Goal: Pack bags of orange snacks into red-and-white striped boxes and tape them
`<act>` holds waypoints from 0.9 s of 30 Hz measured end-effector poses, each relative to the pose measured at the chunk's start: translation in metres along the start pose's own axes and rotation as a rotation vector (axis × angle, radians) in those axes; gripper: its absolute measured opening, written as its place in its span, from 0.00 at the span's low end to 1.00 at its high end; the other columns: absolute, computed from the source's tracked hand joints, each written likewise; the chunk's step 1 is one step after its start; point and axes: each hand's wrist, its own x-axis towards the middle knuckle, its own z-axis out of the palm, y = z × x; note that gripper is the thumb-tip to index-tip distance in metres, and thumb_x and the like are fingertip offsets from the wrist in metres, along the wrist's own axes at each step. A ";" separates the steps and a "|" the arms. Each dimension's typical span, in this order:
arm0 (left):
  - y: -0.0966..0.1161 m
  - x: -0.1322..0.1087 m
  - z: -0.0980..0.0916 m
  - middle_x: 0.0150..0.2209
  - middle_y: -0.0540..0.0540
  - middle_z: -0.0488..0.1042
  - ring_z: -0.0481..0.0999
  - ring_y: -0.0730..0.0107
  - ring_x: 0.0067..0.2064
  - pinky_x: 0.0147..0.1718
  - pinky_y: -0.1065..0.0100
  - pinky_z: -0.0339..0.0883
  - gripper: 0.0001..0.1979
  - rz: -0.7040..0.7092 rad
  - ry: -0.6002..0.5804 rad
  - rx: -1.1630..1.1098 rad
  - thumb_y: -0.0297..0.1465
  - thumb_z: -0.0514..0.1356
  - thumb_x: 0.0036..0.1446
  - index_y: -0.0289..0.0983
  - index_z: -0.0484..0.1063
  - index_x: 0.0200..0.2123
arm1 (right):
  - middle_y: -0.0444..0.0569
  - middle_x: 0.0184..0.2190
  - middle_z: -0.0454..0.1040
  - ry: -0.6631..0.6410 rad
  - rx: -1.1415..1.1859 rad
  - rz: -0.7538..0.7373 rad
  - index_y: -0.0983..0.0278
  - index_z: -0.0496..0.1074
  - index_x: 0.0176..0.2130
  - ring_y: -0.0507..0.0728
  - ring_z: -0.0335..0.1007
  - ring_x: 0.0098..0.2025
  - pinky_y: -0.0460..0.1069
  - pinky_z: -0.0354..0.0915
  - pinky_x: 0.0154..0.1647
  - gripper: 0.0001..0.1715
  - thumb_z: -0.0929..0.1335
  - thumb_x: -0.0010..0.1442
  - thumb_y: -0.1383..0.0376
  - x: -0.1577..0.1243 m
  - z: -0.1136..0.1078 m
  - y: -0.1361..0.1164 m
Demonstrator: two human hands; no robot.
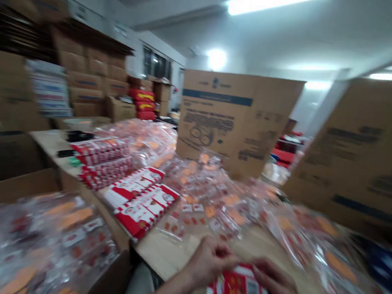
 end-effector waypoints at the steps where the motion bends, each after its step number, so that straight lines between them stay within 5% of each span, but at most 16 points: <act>1: 0.011 0.002 -0.001 0.23 0.48 0.73 0.66 0.71 0.27 0.29 0.70 0.59 0.21 0.085 -0.002 0.064 0.48 0.68 0.49 0.32 0.81 0.25 | 0.52 0.36 0.80 0.036 0.010 -0.055 0.59 0.81 0.35 0.63 0.76 0.39 0.53 0.70 0.41 0.19 0.71 0.55 0.47 -0.002 -0.001 -0.005; 4: 0.053 0.015 -0.009 0.30 0.47 0.79 0.75 0.68 0.33 0.36 0.68 0.67 0.13 0.356 0.073 0.241 0.39 0.63 0.61 0.37 0.81 0.32 | 0.53 0.54 0.76 0.189 -0.017 -0.185 0.57 0.76 0.55 0.63 0.74 0.51 0.54 0.70 0.48 0.27 0.69 0.58 0.52 -0.010 -0.016 -0.005; 8: 0.084 0.037 -0.014 0.39 0.50 0.81 0.79 0.67 0.40 0.42 0.68 0.70 0.05 0.835 0.159 0.366 0.30 0.64 0.61 0.43 0.80 0.40 | 0.53 0.50 0.77 0.518 -0.288 -0.022 0.61 0.76 0.52 0.58 0.74 0.41 0.53 0.69 0.45 0.24 0.66 0.58 0.62 -0.046 -0.087 0.024; 12: 0.055 0.052 0.006 0.43 0.48 0.81 0.80 0.66 0.41 0.42 0.67 0.71 0.11 1.061 -0.007 0.493 0.25 0.66 0.59 0.43 0.79 0.44 | 0.56 0.44 0.78 0.985 -0.501 0.447 0.67 0.77 0.46 0.60 0.73 0.45 0.51 0.66 0.45 0.20 0.65 0.55 0.71 -0.113 -0.186 0.055; 15: 0.021 0.063 0.023 0.42 0.47 0.80 0.80 0.65 0.41 0.41 0.66 0.72 0.09 1.045 -0.116 0.508 0.26 0.65 0.60 0.41 0.78 0.44 | 0.56 0.41 0.78 1.116 -0.427 0.605 0.69 0.74 0.48 0.58 0.75 0.42 0.47 0.64 0.35 0.22 0.65 0.52 0.75 -0.148 -0.232 0.073; 18: 0.005 0.077 0.036 0.43 0.46 0.80 0.81 0.61 0.42 0.42 0.63 0.72 0.07 1.003 -0.126 0.505 0.29 0.65 0.61 0.41 0.78 0.43 | 0.49 0.33 0.77 1.085 -0.267 0.631 0.67 0.72 0.49 0.54 0.76 0.29 0.43 0.58 0.22 0.20 0.66 0.55 0.71 -0.147 -0.243 0.086; 23: 0.017 0.089 0.046 0.41 0.48 0.81 0.81 0.60 0.43 0.44 0.59 0.73 0.07 1.001 -0.093 0.480 0.30 0.65 0.60 0.43 0.79 0.42 | 0.46 0.24 0.74 1.038 -0.043 0.615 0.68 0.70 0.42 0.53 0.73 0.21 0.42 0.50 0.14 0.09 0.67 0.61 0.66 -0.118 -0.235 0.094; 27: 0.028 0.072 0.048 0.39 0.52 0.82 0.81 0.60 0.39 0.40 0.59 0.75 0.08 0.955 0.064 0.425 0.32 0.69 0.54 0.47 0.80 0.39 | 0.46 0.24 0.74 1.043 0.113 0.611 0.67 0.68 0.39 0.55 0.74 0.20 0.43 0.60 0.14 0.08 0.69 0.59 0.66 -0.113 -0.237 0.090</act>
